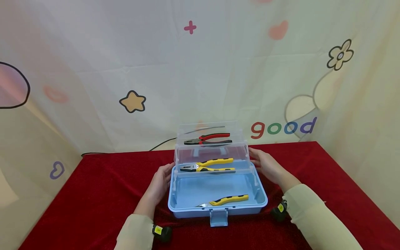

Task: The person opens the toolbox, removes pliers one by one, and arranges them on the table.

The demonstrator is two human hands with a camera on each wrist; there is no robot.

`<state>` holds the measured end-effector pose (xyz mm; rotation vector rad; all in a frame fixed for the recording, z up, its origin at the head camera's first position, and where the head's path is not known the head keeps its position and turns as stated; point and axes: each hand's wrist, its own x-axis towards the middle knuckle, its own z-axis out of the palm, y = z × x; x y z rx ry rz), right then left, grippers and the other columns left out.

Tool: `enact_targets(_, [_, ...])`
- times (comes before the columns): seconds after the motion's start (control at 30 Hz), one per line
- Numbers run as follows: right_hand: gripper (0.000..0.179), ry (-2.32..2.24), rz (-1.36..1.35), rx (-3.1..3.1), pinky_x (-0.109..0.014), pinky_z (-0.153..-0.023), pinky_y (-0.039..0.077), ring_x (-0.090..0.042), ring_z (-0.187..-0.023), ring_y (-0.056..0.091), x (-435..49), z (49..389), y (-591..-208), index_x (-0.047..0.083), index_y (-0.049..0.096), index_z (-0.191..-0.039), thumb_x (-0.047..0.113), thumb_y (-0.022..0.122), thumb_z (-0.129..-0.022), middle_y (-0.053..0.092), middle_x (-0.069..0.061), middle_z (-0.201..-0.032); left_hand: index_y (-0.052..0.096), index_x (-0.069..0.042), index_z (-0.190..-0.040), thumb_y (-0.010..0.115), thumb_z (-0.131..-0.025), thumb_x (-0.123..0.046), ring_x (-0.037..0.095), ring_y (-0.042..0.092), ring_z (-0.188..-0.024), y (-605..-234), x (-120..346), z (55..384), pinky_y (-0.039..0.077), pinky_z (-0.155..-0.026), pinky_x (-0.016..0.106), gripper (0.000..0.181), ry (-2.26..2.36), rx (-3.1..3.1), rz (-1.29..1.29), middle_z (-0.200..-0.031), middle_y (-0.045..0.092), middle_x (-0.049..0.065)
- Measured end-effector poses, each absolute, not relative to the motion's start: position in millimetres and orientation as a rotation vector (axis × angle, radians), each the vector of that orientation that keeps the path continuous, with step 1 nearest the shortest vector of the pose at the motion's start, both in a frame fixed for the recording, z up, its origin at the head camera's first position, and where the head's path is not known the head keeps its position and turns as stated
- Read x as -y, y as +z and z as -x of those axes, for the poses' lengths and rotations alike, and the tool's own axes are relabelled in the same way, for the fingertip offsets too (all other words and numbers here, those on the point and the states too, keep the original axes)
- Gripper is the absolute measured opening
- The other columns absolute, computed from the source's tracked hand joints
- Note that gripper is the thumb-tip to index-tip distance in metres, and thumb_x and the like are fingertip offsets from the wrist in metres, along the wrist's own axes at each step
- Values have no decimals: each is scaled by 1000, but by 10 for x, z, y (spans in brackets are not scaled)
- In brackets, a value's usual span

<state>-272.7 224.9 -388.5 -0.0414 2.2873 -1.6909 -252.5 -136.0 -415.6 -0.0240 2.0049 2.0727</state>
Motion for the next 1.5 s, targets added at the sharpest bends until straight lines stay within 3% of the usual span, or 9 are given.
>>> enact_targets(0.43, [63, -1694, 55, -2335, -52, -108, 35, -39, -139, 31, -2237, 2641, -3937, 21, 14, -153, 46, 33, -99, 18, -9, -158, 24, -4, -149, 27, -99, -34, 33, 24, -143, -4196, 1381, 2407, 20, -116, 49, 58, 2101, -2017, -20, -155, 26, 15])
enact_targets(0.77, [64, -1581, 75, -2474, -51, -104, 40, -39, -137, 35, -2239, 2662, -3881, 19, 19, -152, 47, 37, -98, 25, -12, -155, 34, -6, -146, 40, -96, -20, 32, 45, -132, -4180, 1434, 2346, 40, -104, 45, 52, 2001, -2210, 52, -148, 40, 13])
enact_targets(1.03, [67, -1482, 97, -2668, -51, -104, 39, -42, -133, 38, -2250, 2626, -3599, 9, 23, -150, 46, 40, -97, 28, -20, -152, 43, -12, -142, 57, -84, -14, 29, 55, -117, -4164, 1503, 2289, 48, -97, 47, 59, 1851, -2327, -18, -139, 51, 12])
enact_targets(1.5, [55, -1146, 321, -2944, -53, -99, 44, -41, -127, 45, -2010, 2768, -3074, 3, 36, -144, 31, 46, -98, 43, -21, -143, 41, -13, -143, 59, -86, -16, 28, 55, -118, -4186, 1522, 2282, 50, -95, 45, 60, 1826, -2350, -60, -141, 49, 10])
